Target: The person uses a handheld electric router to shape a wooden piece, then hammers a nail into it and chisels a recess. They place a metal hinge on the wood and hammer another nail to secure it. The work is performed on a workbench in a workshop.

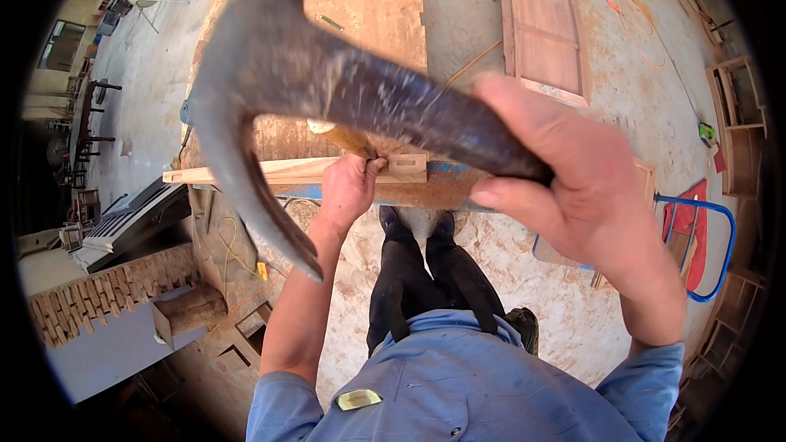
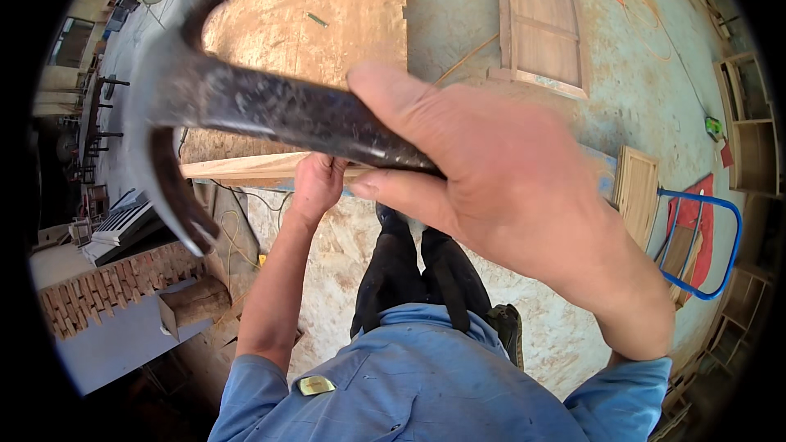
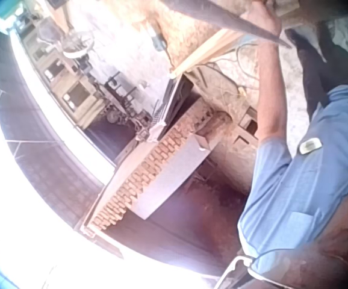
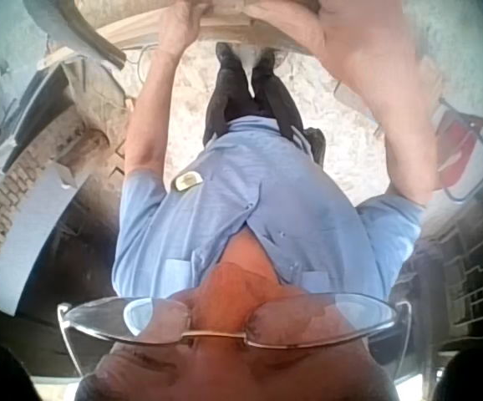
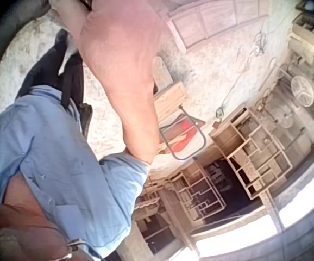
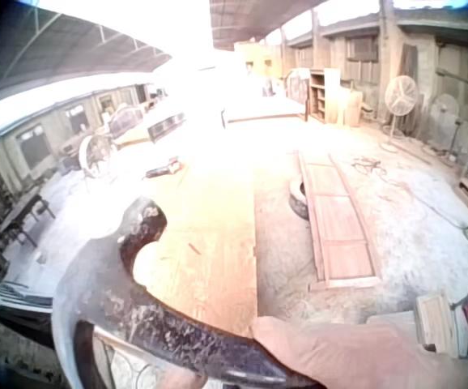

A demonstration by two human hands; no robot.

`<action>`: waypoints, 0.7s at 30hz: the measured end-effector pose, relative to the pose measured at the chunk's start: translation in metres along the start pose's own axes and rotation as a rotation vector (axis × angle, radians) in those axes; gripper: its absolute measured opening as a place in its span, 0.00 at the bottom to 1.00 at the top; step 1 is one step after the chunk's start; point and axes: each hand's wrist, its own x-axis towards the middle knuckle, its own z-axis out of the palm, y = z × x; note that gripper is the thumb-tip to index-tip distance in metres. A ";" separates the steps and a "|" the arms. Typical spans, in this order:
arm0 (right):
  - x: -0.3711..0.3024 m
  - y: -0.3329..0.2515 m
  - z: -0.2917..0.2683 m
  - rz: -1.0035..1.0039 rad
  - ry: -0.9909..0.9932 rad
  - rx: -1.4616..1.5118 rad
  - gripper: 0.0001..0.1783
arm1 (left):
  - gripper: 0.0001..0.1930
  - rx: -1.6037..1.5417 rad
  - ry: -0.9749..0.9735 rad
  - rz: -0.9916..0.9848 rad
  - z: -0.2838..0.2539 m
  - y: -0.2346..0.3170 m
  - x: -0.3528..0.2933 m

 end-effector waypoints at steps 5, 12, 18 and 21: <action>0.002 -0.010 -0.003 0.093 -0.158 -0.252 0.32 | 0.07 0.135 0.002 0.070 -0.010 0.006 -0.002; -0.002 -0.007 0.003 0.067 -0.108 -0.200 0.32 | 0.07 0.137 0.003 0.063 -0.001 -0.001 -0.002; -0.008 0.006 0.009 0.147 -0.109 -0.071 0.32 | 0.04 -0.195 -0.070 0.126 -0.018 0.005 0.000; -0.019 0.021 0.026 0.108 0.044 0.117 0.30 | 0.05 -0.212 -0.180 0.170 -0.012 -0.019 0.001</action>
